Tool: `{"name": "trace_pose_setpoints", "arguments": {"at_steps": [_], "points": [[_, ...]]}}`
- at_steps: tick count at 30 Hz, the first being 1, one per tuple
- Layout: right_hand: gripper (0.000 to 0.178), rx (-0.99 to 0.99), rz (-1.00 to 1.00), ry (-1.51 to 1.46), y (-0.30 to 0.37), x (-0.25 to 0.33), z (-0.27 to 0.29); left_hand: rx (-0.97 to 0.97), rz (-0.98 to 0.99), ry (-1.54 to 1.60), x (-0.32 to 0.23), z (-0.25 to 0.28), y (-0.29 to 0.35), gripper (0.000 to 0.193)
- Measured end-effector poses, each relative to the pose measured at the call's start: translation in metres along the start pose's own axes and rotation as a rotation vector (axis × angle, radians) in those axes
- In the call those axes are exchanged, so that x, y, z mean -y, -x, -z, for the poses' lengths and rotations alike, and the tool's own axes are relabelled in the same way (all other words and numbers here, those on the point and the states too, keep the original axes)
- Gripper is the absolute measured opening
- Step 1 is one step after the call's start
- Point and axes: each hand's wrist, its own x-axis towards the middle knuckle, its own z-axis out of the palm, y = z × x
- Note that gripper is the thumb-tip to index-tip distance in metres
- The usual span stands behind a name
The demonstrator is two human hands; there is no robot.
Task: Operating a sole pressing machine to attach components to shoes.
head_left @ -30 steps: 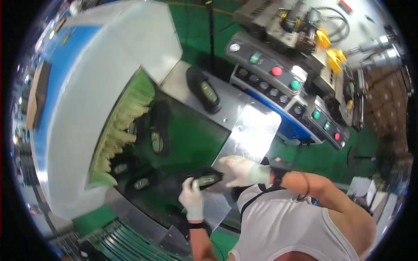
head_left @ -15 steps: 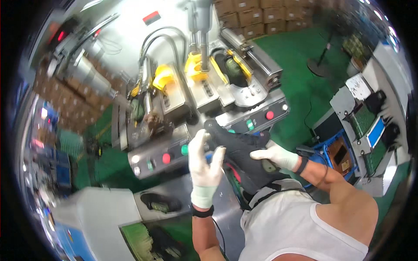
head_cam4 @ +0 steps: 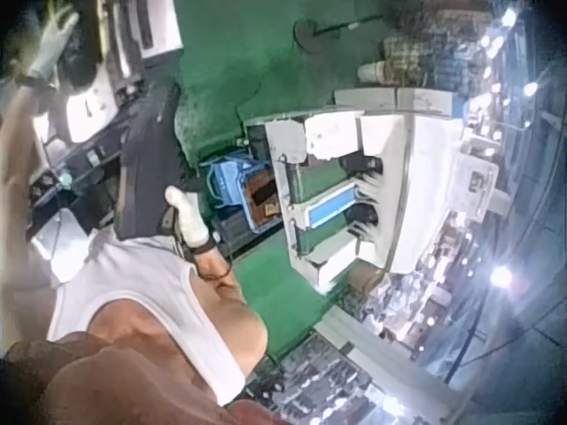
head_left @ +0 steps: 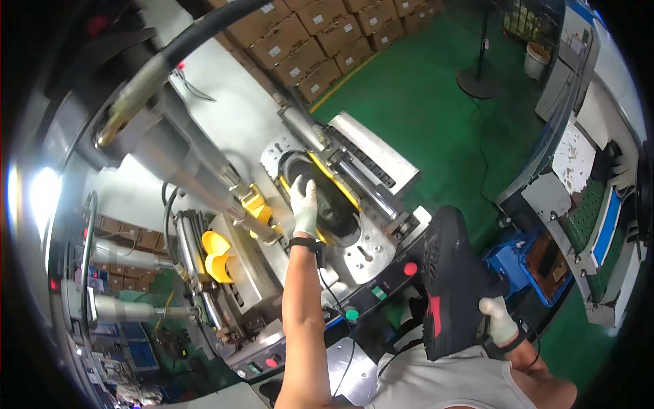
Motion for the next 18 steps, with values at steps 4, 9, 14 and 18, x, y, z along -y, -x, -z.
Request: {"name": "trace_pose_setpoints", "arguments": {"at_steps": [4, 9, 14, 18], "points": [[0.094, -0.085, 0.037, -0.028, -0.012, -0.01, 0.012, 0.079, 0.012, -0.193, 0.005, -0.01, -0.04, 0.045], [0.09, -0.096, 0.034, 0.074, -0.044, -0.002, -0.004, -0.081, 0.023, -0.054, -0.024, -0.014, -0.005, 0.027], [0.083, -0.102, 0.098, 0.313, -0.05, 0.018, -0.021, -0.116, -0.205, 0.078, -0.092, 0.018, 0.058, 0.018], [0.069, -0.093, 0.23, 0.468, -0.059, 0.037, -0.055, -0.218, -0.448, 0.203, -0.154, 0.07, 0.101, 0.022]]}}
